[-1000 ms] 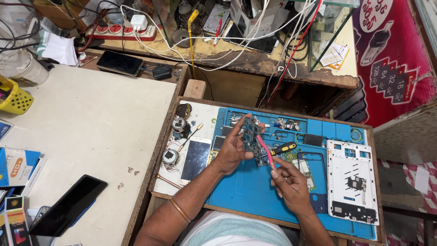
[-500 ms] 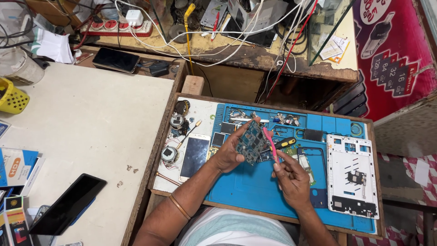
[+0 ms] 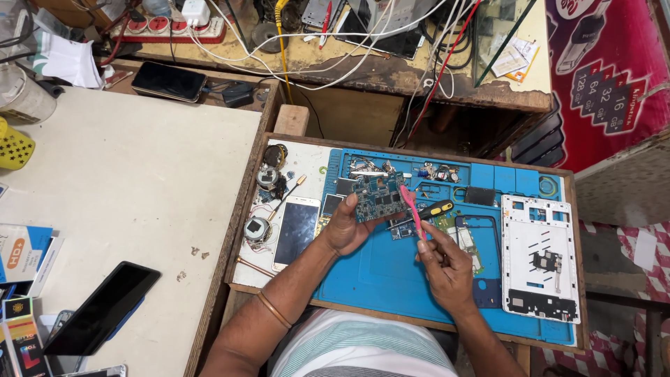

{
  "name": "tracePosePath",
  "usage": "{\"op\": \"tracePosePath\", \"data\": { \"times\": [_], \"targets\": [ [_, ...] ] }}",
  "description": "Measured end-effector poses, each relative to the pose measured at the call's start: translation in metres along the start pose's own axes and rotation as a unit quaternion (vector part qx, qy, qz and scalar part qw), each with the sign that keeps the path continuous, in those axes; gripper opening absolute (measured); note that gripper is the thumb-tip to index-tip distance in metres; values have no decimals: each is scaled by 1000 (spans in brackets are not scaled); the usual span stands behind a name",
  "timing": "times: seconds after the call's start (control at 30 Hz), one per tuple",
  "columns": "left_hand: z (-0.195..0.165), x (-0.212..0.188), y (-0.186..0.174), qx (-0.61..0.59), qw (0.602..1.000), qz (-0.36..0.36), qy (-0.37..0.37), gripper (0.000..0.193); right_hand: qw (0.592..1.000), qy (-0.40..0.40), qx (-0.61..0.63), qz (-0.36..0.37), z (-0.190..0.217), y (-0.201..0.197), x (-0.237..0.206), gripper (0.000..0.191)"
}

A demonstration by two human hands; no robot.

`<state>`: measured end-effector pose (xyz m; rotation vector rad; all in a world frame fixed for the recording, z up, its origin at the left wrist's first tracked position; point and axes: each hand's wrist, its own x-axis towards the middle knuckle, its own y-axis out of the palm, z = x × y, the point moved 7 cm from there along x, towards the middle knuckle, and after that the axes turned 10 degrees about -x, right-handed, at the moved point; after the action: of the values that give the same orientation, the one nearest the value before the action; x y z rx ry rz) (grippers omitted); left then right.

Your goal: The person cleans a phone motherboard with a pink brush, then picks up the phone body and uses a screwdriver to unscrew and separate its back cover and battery. They handle the disassembled parts on the mat and continue working on the opened phone with the screwdriver.

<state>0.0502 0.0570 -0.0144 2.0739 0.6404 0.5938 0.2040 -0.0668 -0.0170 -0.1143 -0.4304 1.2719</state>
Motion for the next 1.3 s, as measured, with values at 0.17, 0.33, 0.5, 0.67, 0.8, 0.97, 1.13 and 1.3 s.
{"op": "tracePosePath", "data": {
  "times": [0.17,0.33,0.5,0.67,0.8,0.97,1.13,1.3],
  "targets": [
    [5,0,-6,12,1000,-9,-12,90,999,-27,-14,-14,5,-1,1,42],
    [4,-1,1,28,999,14,-16,88,1000,-12,-3,-24,5,-2,1,43],
    [12,-7,1,66,996,32,-49,97,999,-14,7,-31,8,-4,3,45],
    [23,-5,-8,78,995,1,-60,104,999,1,-20,-34,11,-4,3,46],
    [20,0,-2,128,991,29,-27,113,999,-6,-43,-12,12,0,2,44],
    [15,4,-1,142,990,-14,-21,115,999,-33,-13,29,9,5,-2,44],
    [3,7,-3,156,985,-69,31,116,997,-34,28,65,-1,7,-5,44],
    [-12,7,-7,144,979,-112,92,119,994,-33,33,95,-4,9,-6,43]
  ]
}}
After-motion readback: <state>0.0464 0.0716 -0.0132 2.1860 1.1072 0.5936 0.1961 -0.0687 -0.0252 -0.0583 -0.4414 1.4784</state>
